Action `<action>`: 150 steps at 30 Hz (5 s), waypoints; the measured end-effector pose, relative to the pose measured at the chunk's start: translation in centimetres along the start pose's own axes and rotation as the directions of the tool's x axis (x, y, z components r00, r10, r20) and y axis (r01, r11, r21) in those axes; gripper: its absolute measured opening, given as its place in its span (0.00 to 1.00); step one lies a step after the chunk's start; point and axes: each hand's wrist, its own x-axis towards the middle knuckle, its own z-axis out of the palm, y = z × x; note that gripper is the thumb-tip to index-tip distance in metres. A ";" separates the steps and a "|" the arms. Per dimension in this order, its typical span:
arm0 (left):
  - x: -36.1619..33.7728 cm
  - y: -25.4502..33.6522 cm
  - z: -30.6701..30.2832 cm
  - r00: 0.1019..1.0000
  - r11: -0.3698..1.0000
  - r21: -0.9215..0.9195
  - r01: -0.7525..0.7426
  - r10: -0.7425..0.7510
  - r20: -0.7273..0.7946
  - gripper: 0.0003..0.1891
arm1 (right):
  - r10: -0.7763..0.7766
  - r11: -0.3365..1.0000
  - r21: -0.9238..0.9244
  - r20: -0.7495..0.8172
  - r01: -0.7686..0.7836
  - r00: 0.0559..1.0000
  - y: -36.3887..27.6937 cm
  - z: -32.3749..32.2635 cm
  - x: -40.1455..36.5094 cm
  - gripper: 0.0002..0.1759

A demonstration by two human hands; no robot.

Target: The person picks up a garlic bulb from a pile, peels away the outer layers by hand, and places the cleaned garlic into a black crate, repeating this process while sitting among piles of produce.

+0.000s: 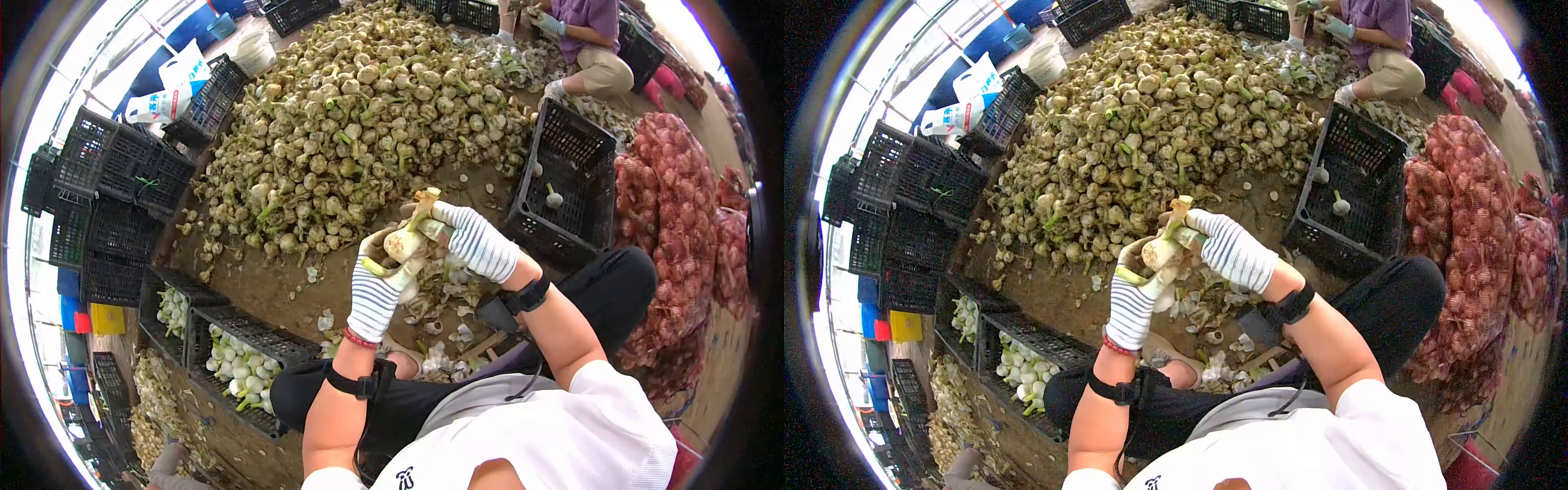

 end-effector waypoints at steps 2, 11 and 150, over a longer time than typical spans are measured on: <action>-0.1 0.0 -0.5 0.949 0.926 -0.207 0.316 -0.308 0.072 0.32 | -0.030 0.996 -0.081 -0.014 0.029 0.999 -0.2 -0.4 -0.4 0.15; 0.3 1.4 -0.9 0.768 0.578 -0.526 0.624 -0.579 0.274 0.27 | 0.145 0.989 -0.009 0.058 -0.144 0.988 -1.4 -1.6 -2.8 0.13; -2.6 1.3 -1.4 0.896 0.785 -0.435 0.442 -0.360 0.261 0.27 | 0.128 0.988 0.090 0.025 -0.130 0.991 -1.1 1.2 -2.4 0.14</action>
